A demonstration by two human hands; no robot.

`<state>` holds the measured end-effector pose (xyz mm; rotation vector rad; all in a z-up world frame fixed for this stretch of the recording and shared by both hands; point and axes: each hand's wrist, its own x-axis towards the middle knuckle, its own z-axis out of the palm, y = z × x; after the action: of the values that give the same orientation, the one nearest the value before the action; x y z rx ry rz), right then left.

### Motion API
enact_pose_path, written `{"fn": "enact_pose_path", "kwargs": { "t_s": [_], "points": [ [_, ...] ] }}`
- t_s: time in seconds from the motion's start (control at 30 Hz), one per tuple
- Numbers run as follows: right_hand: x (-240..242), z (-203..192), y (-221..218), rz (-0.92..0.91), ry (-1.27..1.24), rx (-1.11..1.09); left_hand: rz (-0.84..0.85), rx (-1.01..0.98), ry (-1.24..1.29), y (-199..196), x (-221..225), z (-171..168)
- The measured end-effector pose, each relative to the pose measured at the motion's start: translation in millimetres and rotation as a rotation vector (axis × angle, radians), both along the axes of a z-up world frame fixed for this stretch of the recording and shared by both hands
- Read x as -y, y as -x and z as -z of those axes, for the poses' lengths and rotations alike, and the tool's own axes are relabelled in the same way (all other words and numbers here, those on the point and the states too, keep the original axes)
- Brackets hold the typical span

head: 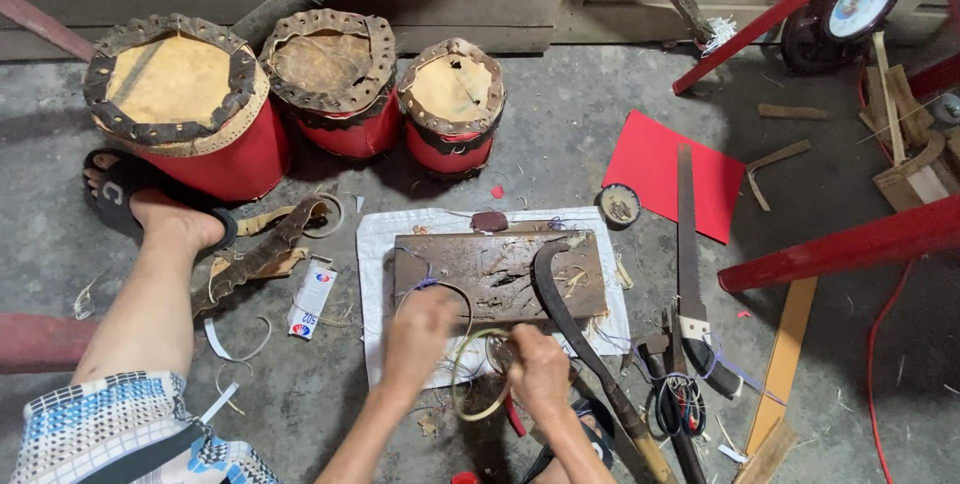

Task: Wrapping and securing thin strips of material around a wooden form to construct or repair a drum.

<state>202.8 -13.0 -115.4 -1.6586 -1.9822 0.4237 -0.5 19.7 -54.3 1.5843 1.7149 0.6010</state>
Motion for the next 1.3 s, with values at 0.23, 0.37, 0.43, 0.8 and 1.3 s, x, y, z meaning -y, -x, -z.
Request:
{"fn": "enact_pose_path", "kwargs": {
  "t_s": [0.23,0.37,0.43,0.8,1.3],
  "points": [
    [-11.7,5.0,-24.6,0.253,0.162,-0.085,-0.266,-0.203,0.112,45.8,1.7,94.9],
    [-21.4,-2.0,-23.8,0.289,0.211,-0.006,-0.238,-0.269,0.025,35.4,-17.1,125.0],
    [-30.4,-1.3,-25.0,0.276,0.187,0.029,-0.234,-0.29,-0.058,28.6,-31.8,141.6],
    [-106.5,21.0,12.1,0.298,0.406,0.133,-0.549,0.234,-0.032,5.6,-41.1,83.5],
    [-125.1,55.9,36.4,0.276,0.471,0.219,-0.591,0.174,-0.097,2.1,-38.2,132.5]
  ]
}}
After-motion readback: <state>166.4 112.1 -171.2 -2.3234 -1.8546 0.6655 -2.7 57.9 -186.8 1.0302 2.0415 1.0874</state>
